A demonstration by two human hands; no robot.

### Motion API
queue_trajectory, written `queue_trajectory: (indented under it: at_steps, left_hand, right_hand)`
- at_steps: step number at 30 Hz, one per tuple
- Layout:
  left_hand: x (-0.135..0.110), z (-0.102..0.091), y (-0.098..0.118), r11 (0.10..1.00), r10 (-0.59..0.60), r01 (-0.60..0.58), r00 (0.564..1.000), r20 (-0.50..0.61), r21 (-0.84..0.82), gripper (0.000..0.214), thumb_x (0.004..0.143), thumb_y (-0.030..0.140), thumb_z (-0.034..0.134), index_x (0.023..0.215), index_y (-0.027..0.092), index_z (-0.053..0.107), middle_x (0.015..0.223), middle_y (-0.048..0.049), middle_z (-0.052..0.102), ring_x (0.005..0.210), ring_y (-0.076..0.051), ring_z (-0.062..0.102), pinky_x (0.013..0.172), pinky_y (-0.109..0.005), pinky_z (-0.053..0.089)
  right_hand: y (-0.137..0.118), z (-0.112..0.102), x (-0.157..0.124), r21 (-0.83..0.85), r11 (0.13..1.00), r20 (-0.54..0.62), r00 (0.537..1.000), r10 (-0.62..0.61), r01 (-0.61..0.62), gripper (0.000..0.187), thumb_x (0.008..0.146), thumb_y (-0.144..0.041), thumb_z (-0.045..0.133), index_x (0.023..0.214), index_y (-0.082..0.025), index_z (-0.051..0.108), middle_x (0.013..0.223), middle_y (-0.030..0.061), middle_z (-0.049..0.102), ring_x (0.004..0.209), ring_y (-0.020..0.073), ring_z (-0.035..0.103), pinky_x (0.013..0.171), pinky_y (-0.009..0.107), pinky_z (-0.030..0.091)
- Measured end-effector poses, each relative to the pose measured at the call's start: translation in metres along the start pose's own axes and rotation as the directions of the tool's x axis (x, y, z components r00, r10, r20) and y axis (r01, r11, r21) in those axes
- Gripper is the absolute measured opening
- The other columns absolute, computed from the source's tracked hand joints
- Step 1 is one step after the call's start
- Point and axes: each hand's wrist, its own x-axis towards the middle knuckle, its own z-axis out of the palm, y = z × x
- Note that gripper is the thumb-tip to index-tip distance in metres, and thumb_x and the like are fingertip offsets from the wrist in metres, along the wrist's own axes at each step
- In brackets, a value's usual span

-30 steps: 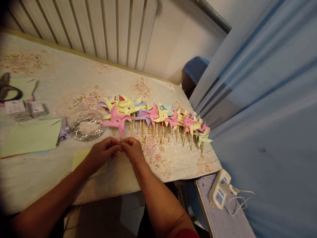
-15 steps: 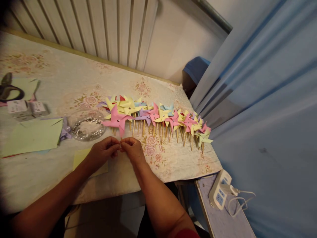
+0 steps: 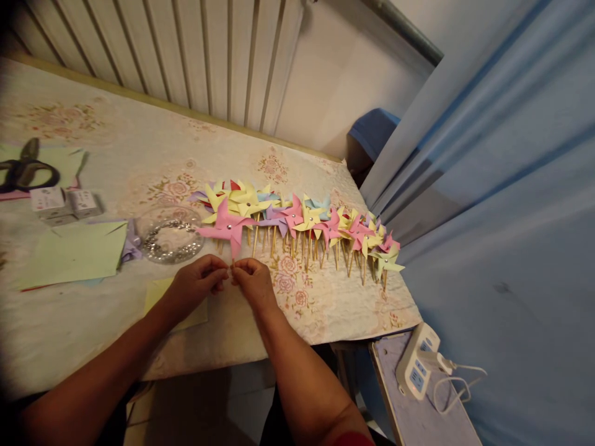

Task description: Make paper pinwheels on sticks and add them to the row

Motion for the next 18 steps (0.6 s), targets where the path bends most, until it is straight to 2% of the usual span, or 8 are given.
queue_trajectory:
  at_steps: [5,9,14,18]
  left_hand:
    - [0.0,0.001,0.003,0.999,-0.022,0.021,1.0,-0.016,-0.04,0.022,0.073,0.039,0.063,0.08,0.019,0.059,0.064,0.0016,0.063,0.051,-0.013,0.058,0.052,-0.026,0.046]
    - [0.0,0.001,0.002,0.998,-0.022,0.02,1.0,-0.021,-0.062,0.021,0.072,0.038,0.062,0.079,0.019,0.059,0.065,0.0015,0.062,0.052,-0.013,0.058,0.052,-0.026,0.047]
    - [-0.001,0.001,0.002,0.998,-0.015,0.014,1.0,-0.027,-0.055,0.017,0.072,0.035,0.061,0.079,0.019,0.059,0.066,0.0009,0.063,0.052,-0.013,0.058,0.051,-0.026,0.046]
    - [-0.001,0.001,0.003,0.999,-0.009,0.008,1.0,-0.022,-0.05,0.016,0.073,0.035,0.06,0.078,0.019,0.058,0.066,0.0009,0.063,0.052,-0.012,0.058,0.051,-0.026,0.046]
  right_hand:
    - [-0.014,-0.018,0.004,-0.056,0.992,-0.167,0.979,-0.12,0.112,0.012,0.067,-0.028,0.064,0.074,-0.019,0.067,0.059,-0.0047,0.06,0.057,0.0116,0.052,0.058,0.025,0.04]
    - [-0.024,-0.041,0.008,-0.128,0.973,-0.332,0.916,-0.226,0.194,0.016,0.067,-0.032,0.065,0.074,-0.018,0.067,0.063,-0.0042,0.059,0.061,0.0123,0.051,0.062,0.026,0.041]
    - [-0.028,-0.059,0.013,-0.19,0.955,-0.429,0.855,-0.291,0.23,0.017,0.067,-0.032,0.065,0.075,-0.017,0.068,0.069,-0.0025,0.061,0.067,0.0133,0.051,0.067,0.027,0.042]
    - [-0.027,-0.063,0.015,-0.199,0.954,-0.465,0.835,-0.293,0.224,0.02,0.068,-0.033,0.064,0.078,-0.016,0.068,0.07,-0.0015,0.061,0.067,0.013,0.051,0.066,0.026,0.041]
